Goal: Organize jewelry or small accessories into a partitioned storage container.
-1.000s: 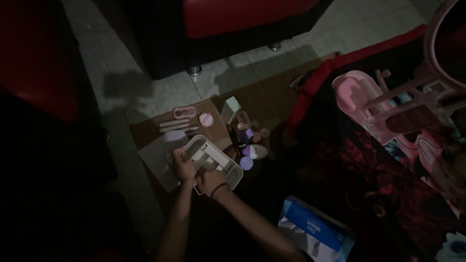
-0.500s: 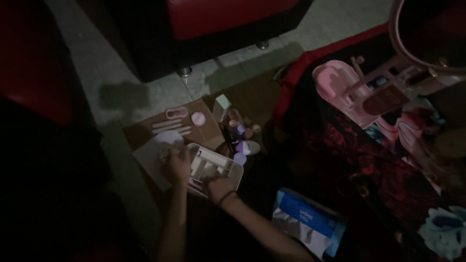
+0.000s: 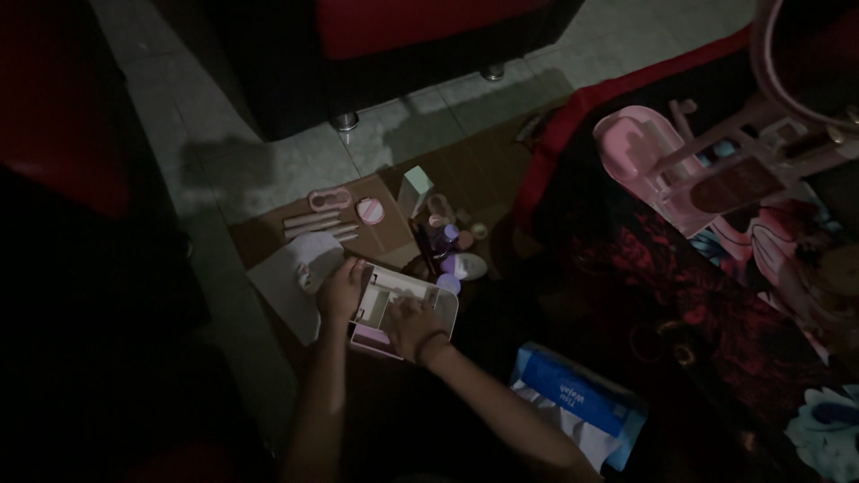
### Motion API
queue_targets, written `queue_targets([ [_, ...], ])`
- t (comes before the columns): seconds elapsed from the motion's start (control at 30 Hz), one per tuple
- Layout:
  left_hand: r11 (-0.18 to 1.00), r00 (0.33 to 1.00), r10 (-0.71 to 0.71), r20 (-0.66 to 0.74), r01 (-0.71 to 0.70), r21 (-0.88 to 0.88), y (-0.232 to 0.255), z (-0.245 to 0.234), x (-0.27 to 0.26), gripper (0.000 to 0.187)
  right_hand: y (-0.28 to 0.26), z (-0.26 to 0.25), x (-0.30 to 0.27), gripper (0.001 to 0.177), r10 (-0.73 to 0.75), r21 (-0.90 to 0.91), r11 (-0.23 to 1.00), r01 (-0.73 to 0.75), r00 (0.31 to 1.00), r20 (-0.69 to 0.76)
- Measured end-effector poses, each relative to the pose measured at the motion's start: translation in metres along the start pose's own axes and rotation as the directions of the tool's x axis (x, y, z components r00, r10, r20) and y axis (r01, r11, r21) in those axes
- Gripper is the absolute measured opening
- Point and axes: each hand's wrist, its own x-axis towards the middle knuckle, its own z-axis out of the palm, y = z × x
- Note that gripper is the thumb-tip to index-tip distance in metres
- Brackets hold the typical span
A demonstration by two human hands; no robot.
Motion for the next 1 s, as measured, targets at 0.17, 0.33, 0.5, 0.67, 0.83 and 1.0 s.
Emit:
queue_targets([
  [0.17,0.993,0.995,0.003,-0.099,-0.015,-0.12,-0.064,0.058,0.03,0.047,0.003,0.0,0.018,0.07,0.074,-0.021,0.997,-0.074,0.996,0.04],
  [0.33,0.994,0.983,-0.09,-0.16,0.079,-0.071,-0.02,0.013,0.003,0.044,-0.008,-0.019,0.027,0.062,0.148,0.01,0.989,-0.148,0.989,0.01],
  [0.5,0.995,0.971,-0.085,-0.222,0.096,0.041,0.003,-0.004,-0.01,0.04,-0.016,-0.012,0.026,0.063,0.184,-0.114,0.976,-0.183,0.983,0.002],
  [0.67,0.994,0.96,-0.089,-0.266,0.102,0.035,-0.013,0.012,-0.001,0.041,-0.027,-0.006,0.028,0.054,0.142,-0.214,0.966,-0.149,0.989,-0.045],
  [0.83,0.985,0.958,-0.135,-0.252,0.158,0.073,-0.033,0.036,0.012,0.043,-0.038,0.012,0.015,0.057,0.207,0.032,0.978,-0.208,0.978,0.008],
  [1.0,0.987,0.947,-0.102,-0.305,0.134,0.084,-0.061,0.06,0.027,0.044,-0.053,-0.052,-0.011,0.083,0.281,0.105,0.957,-0.271,0.955,-0.092],
])
